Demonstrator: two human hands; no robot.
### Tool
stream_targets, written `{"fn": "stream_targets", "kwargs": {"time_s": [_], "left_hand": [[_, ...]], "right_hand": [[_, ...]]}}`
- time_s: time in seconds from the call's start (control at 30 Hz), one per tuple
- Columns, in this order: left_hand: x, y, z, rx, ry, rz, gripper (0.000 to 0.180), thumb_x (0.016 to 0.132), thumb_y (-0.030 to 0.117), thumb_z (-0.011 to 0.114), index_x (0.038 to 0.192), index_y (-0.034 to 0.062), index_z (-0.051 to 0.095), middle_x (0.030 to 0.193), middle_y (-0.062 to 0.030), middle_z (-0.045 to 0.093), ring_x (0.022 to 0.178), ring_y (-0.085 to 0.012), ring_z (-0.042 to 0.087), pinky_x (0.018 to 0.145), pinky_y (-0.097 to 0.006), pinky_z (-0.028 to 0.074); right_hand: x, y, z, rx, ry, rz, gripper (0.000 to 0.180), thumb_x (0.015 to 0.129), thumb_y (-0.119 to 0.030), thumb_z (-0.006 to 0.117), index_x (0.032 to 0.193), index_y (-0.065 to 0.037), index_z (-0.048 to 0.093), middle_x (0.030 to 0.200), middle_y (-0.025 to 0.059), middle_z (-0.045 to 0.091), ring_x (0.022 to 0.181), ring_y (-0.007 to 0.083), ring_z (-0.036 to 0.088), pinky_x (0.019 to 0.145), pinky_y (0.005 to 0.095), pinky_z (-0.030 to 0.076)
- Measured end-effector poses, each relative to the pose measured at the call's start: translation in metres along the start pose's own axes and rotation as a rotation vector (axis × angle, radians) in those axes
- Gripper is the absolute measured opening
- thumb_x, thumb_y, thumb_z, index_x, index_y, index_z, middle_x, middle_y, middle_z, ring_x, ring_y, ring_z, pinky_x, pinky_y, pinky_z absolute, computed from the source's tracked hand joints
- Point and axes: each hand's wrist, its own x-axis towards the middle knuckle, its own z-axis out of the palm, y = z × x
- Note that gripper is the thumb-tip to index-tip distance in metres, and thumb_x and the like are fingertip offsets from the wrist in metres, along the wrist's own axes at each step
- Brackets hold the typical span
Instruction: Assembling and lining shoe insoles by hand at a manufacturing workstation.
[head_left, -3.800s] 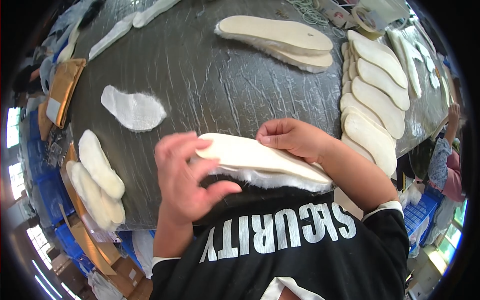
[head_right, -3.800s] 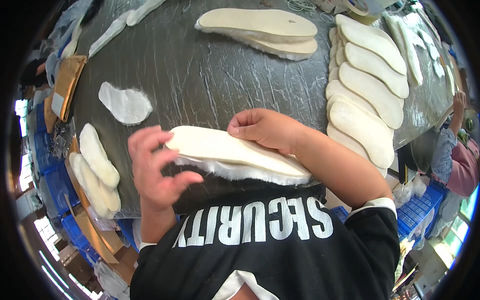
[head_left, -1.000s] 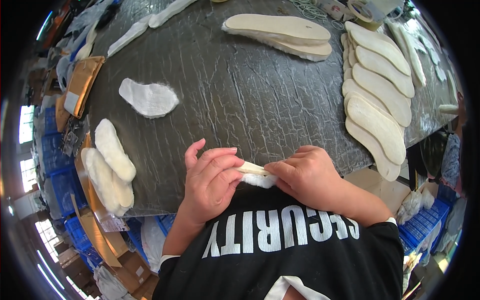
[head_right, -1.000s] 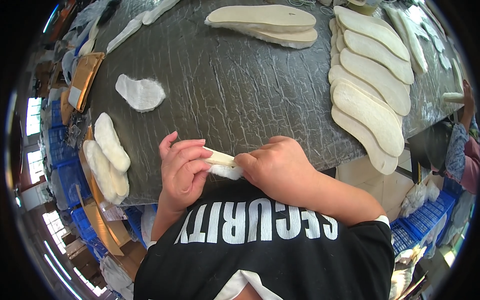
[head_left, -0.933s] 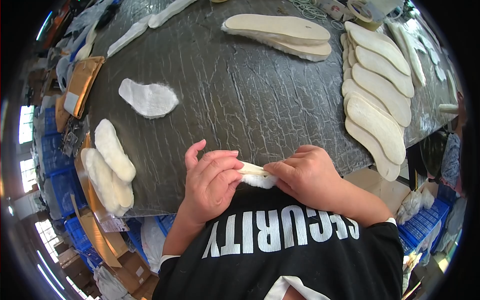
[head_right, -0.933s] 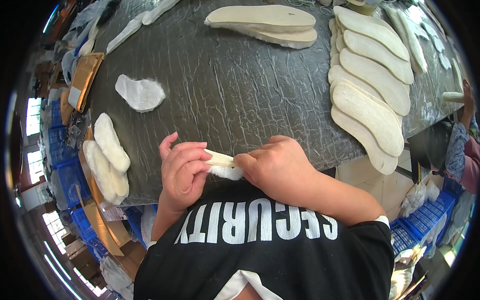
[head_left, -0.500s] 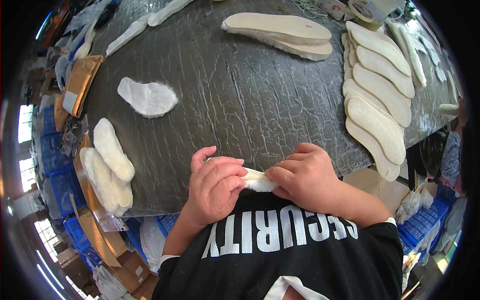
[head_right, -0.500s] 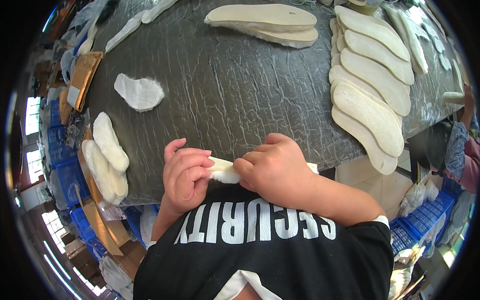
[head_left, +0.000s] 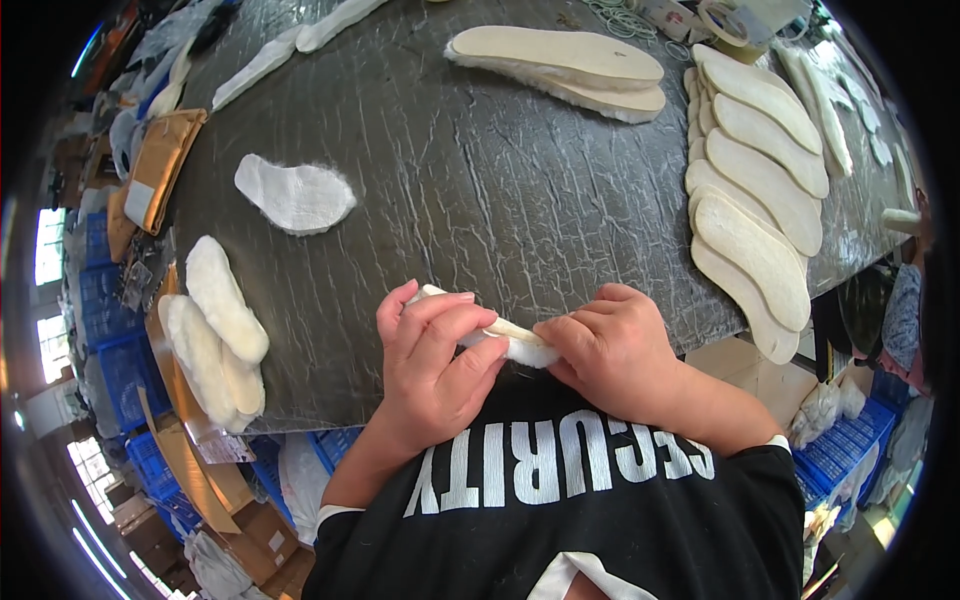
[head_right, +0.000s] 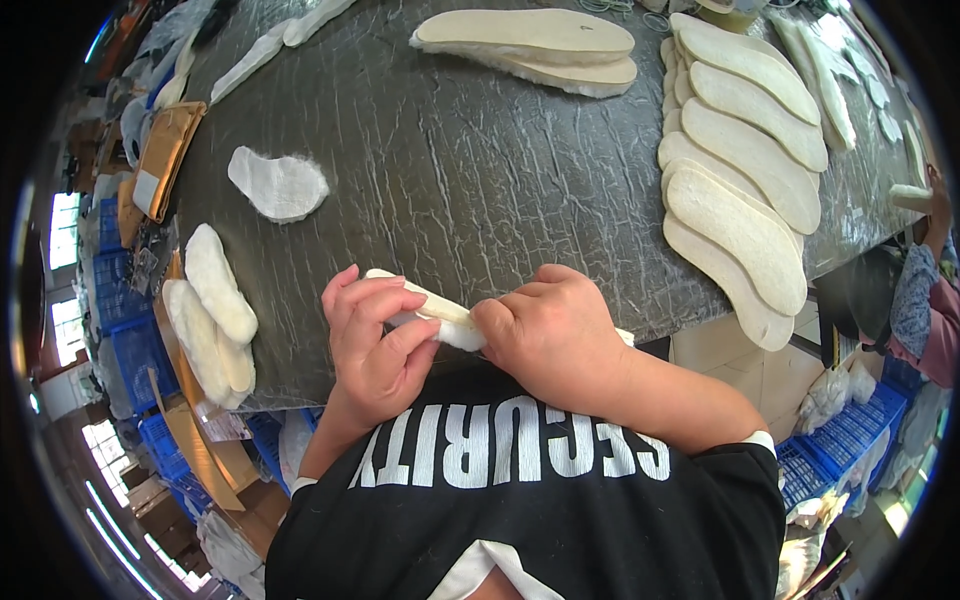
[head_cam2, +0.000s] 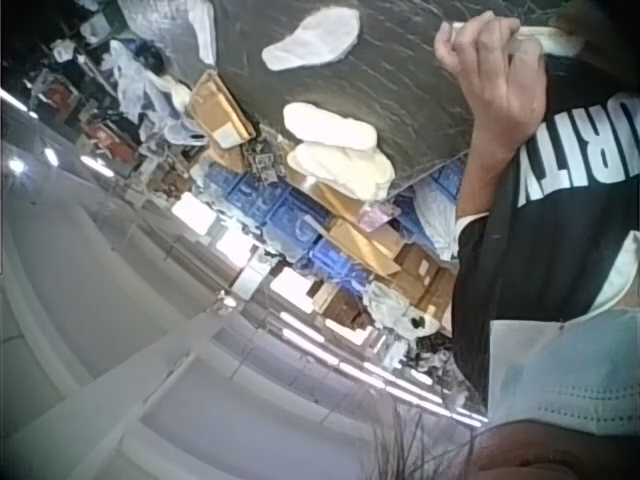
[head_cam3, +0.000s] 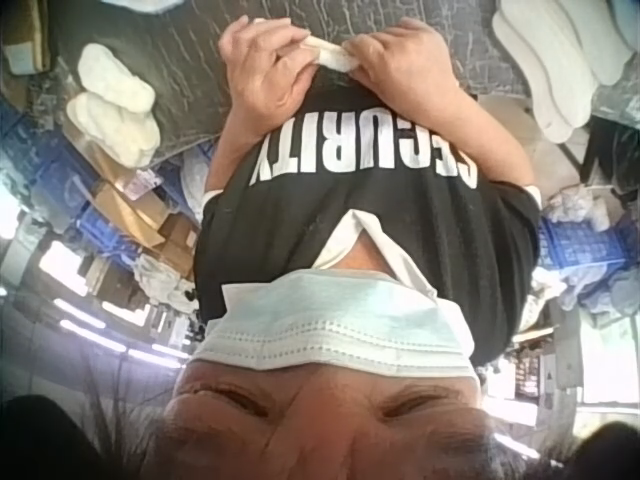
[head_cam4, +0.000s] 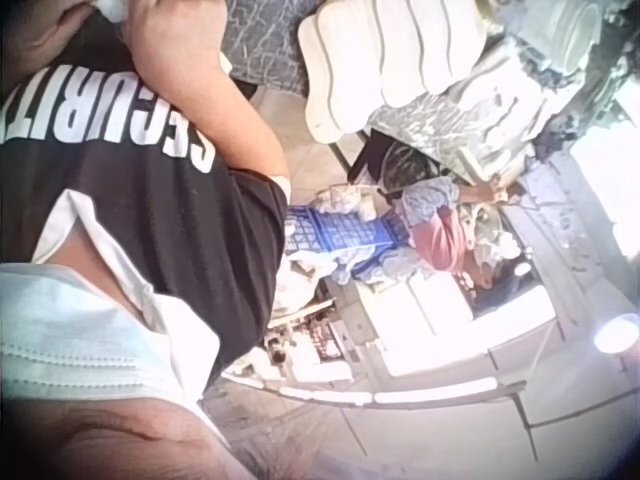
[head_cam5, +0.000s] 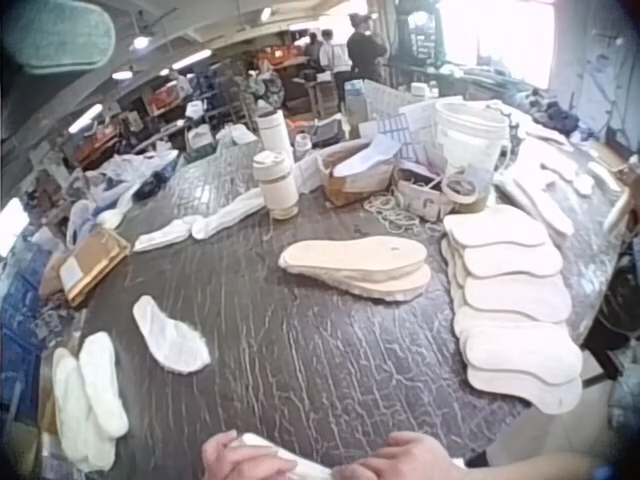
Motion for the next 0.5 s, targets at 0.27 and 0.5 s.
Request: {"fn": "stream_targets", "kwargs": {"time_s": [0.27,0.5], "left_hand": [[-0.0017,-0.0017,0.0048,0.176,0.031,0.144,0.011,0.071,0.014,0.074,0.082,0.0123,0.073,0.098,0.0053,0.069,0.098,-0.0162,0.054,0.096,-0.049,0.034],[-0.0019,-0.0037,0.0064,0.172,0.012,0.157,0.018,0.068,0.011,0.077,0.083,0.0146,0.068,0.095,0.0051,0.068,0.095,-0.0186,0.053,0.095,-0.050,0.034]], "right_hand": [[0.0016,0.0001,-0.0047,0.005,-0.018,0.088,0.024,0.065,-0.018,0.077,0.078,-0.009,0.059,0.063,0.0028,0.062,0.059,0.0219,0.063,0.061,0.0351,0.047],[0.0031,0.0021,-0.0046,0.042,-0.012,0.148,0.027,0.063,-0.013,0.077,0.085,-0.007,0.064,0.067,0.0063,0.065,0.060,0.0255,0.064,0.060,0.0381,0.049]]}}
